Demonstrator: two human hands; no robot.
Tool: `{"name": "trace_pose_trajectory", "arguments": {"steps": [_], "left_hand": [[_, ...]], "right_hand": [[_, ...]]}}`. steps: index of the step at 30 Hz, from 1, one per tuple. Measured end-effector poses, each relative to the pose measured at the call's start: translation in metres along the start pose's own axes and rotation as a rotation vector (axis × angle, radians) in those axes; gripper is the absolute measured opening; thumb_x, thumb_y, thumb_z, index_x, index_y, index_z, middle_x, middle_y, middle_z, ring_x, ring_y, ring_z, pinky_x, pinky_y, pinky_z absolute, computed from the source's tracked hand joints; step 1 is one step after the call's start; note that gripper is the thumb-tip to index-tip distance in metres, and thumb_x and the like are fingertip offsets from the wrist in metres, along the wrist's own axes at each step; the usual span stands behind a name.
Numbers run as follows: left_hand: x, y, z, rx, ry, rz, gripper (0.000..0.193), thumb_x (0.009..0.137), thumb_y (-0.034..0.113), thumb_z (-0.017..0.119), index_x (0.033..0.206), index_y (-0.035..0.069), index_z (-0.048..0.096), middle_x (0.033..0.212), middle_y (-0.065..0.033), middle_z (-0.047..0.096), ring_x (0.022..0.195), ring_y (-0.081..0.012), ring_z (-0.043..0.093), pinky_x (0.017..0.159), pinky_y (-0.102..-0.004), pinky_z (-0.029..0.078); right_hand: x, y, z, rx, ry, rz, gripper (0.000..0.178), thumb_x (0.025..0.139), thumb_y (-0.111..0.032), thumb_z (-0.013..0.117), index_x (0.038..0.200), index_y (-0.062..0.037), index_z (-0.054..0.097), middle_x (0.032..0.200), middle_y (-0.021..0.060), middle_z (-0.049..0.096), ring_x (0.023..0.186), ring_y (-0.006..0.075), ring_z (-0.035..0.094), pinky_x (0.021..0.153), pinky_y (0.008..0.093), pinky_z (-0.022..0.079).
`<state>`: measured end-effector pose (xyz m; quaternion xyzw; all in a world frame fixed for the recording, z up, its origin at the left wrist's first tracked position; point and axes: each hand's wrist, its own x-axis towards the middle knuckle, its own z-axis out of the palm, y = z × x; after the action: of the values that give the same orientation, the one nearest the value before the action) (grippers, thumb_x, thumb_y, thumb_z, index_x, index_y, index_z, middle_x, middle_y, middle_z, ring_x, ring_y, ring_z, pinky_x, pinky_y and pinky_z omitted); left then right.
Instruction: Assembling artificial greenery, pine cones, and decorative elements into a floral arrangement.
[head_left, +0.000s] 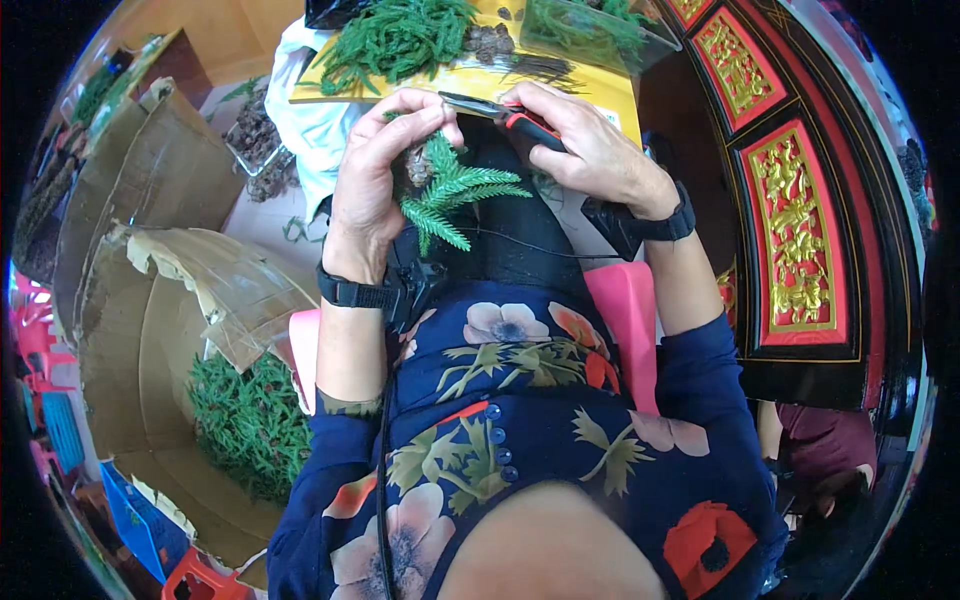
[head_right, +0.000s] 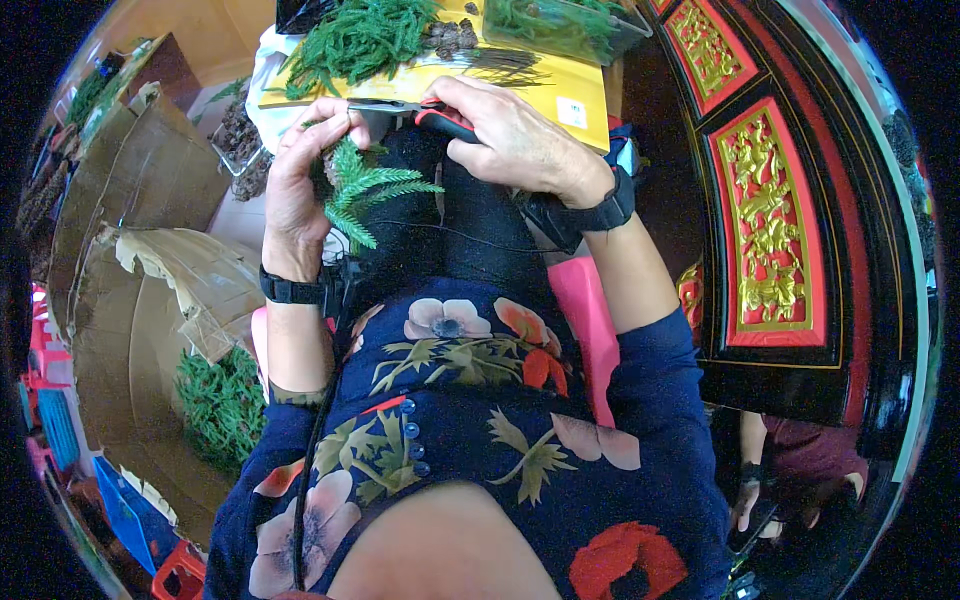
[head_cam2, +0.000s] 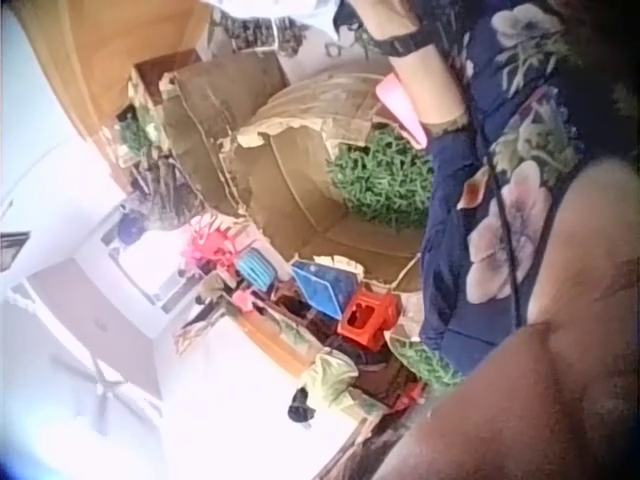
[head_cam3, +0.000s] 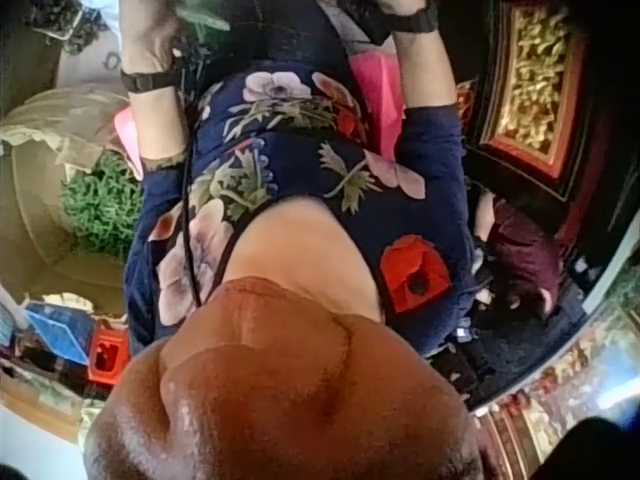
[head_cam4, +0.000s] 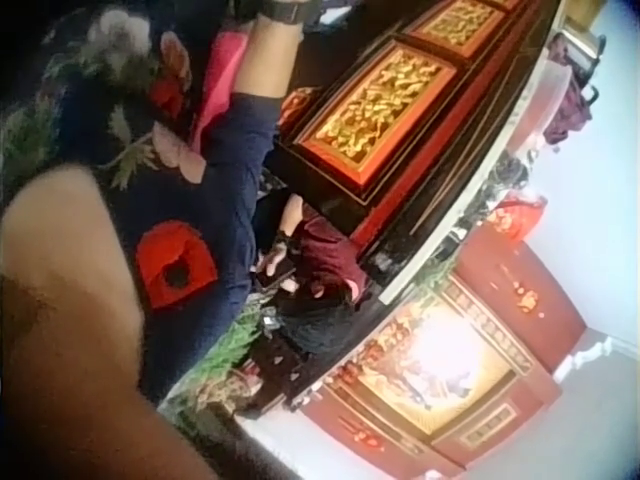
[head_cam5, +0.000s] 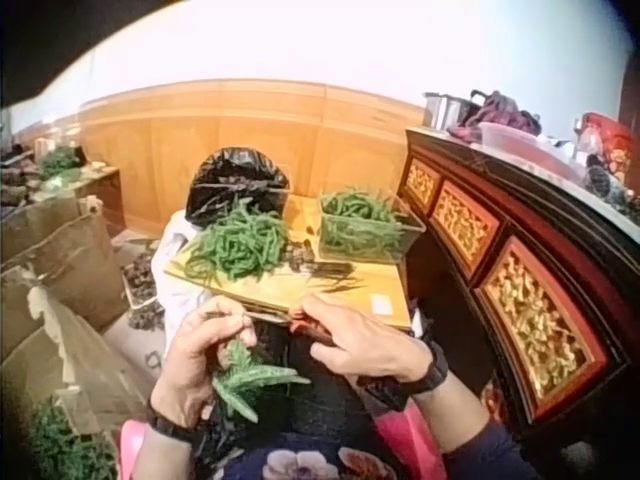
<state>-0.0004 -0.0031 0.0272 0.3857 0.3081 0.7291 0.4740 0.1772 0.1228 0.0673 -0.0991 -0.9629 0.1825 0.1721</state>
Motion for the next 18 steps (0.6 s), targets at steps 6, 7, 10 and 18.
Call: {"name": "trace_pose_trajectory", "arguments": {"steps": [6,7,10,18], "left_hand": [[0.002,-0.008,-0.005,-0.268,-0.042,-0.034,0.011,0.085,0.010,0.056,0.089,0.000,0.058,0.076,-0.0069,0.062,0.068,-0.0110,0.057,0.063,-0.0211,0.045],[0.002,-0.008,-0.005,-0.280,-0.041,-0.030,0.011,0.085,0.010,0.056,0.089,0.000,0.058,0.076,-0.0068,0.062,0.068,-0.0109,0.057,0.063,-0.0209,0.045],[0.002,-0.005,-0.001,-0.188,0.000,-0.003,0.010,0.085,0.010,0.057,0.087,0.000,0.059,0.076,-0.0069,0.062,0.067,-0.0101,0.056,0.062,-0.0202,0.044],[0.004,-0.010,0.003,0.743,0.345,0.366,0.010,0.080,0.008,0.063,0.086,0.001,0.061,0.073,-0.0068,0.063,0.064,-0.0081,0.055,0.062,-0.0193,0.043]], "right_hand": [[0.001,0.003,0.002,-0.002,0.037,-0.073,0.041,0.071,-0.011,0.053,0.111,-0.0024,0.049,0.110,0.0188,0.054,0.103,0.0351,0.052,0.089,0.0389,0.042],[0.001,0.004,0.003,-0.020,0.049,-0.087,0.040,0.072,-0.013,0.053,0.111,-0.0026,0.050,0.109,0.0187,0.055,0.101,0.0347,0.053,0.087,0.0390,0.042],[0.002,0.000,0.000,-0.037,0.035,-0.063,0.037,0.075,-0.016,0.055,0.109,-0.0029,0.051,0.105,0.0182,0.057,0.096,0.0340,0.056,0.084,0.0391,0.044],[0.005,-0.031,-0.001,-0.047,-0.098,0.348,0.031,0.081,-0.023,0.058,0.105,-0.0031,0.055,0.094,0.0171,0.061,0.085,0.0341,0.058,0.077,0.0388,0.046]]}}
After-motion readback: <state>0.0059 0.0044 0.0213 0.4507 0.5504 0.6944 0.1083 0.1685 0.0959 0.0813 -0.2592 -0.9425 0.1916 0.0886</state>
